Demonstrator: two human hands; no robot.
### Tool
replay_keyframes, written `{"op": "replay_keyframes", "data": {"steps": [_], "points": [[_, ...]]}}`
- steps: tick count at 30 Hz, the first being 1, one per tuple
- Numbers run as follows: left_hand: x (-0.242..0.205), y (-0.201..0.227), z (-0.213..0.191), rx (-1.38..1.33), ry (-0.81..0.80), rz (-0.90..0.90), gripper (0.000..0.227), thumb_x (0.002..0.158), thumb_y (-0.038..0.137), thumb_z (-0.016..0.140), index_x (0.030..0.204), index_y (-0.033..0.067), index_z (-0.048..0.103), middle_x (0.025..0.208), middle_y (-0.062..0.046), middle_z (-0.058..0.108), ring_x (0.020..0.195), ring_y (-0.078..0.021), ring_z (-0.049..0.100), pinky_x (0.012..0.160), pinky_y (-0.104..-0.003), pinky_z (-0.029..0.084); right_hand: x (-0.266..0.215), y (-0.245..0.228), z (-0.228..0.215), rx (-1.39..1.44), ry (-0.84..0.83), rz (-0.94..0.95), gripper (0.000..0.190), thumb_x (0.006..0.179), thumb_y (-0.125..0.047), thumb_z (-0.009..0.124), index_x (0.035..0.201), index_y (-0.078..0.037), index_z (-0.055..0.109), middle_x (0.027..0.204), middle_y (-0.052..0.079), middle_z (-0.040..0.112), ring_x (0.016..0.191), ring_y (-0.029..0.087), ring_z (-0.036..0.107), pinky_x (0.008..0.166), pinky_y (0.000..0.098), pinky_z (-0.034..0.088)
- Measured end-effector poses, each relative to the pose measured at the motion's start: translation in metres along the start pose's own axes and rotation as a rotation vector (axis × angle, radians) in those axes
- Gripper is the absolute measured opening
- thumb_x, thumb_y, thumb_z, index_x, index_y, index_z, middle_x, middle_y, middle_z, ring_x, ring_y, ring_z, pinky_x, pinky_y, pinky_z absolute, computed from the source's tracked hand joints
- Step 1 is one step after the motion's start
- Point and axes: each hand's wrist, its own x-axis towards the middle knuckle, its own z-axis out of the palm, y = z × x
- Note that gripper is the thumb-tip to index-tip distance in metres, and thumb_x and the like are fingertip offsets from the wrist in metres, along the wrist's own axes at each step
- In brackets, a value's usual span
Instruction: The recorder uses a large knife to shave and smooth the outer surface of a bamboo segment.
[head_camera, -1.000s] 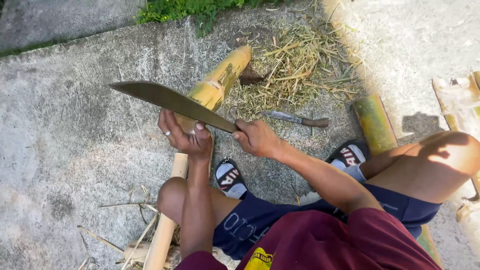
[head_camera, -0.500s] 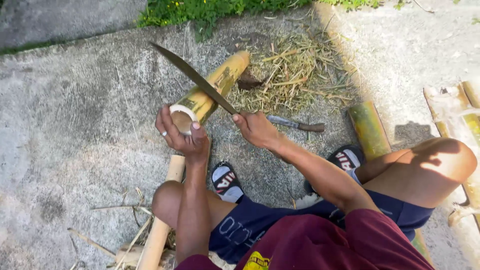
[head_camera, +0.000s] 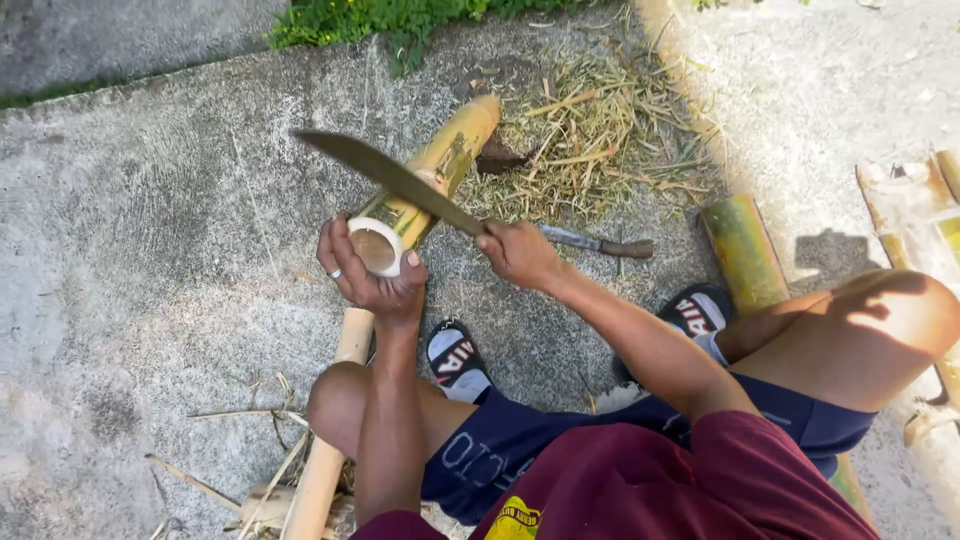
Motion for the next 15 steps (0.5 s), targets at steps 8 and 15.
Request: {"op": "replay_keyframes", "data": {"steps": [8, 15], "points": [[0.011, 0.024, -0.009, 0.017, -0.090, -0.038, 0.075, 0.091, 0.037, 0.086, 0.144, -0.0031, 0.050, 0.139, -0.021, 0.051, 0.127, -0.0313, 0.062, 0.104, -0.045, 0.059, 0.004, 0.058, 0.016, -0.054, 0.059, 0.410, 0.067, 0.109, -0.053, 0.028, 0.090, -0.001, 0.066, 0.063, 0.020, 0.063, 0.063, 0.045, 0.067, 0.066, 0.0578, 0.053], [0.034, 0.033, -0.021, -0.023, 0.024, -0.074, 0.066, 0.088, 0.030, 0.085, 0.139, -0.0025, 0.058, 0.130, -0.014, 0.055, 0.118, -0.0278, 0.060, 0.101, -0.045, 0.054, -0.036, 0.026, 0.029, 0.081, 0.107, 0.314, 0.060, 0.109, -0.049, 0.035, 0.089, 0.000, 0.064, 0.063, 0.024, 0.062, 0.062, 0.048, 0.064, 0.064, 0.0580, 0.050]]}}
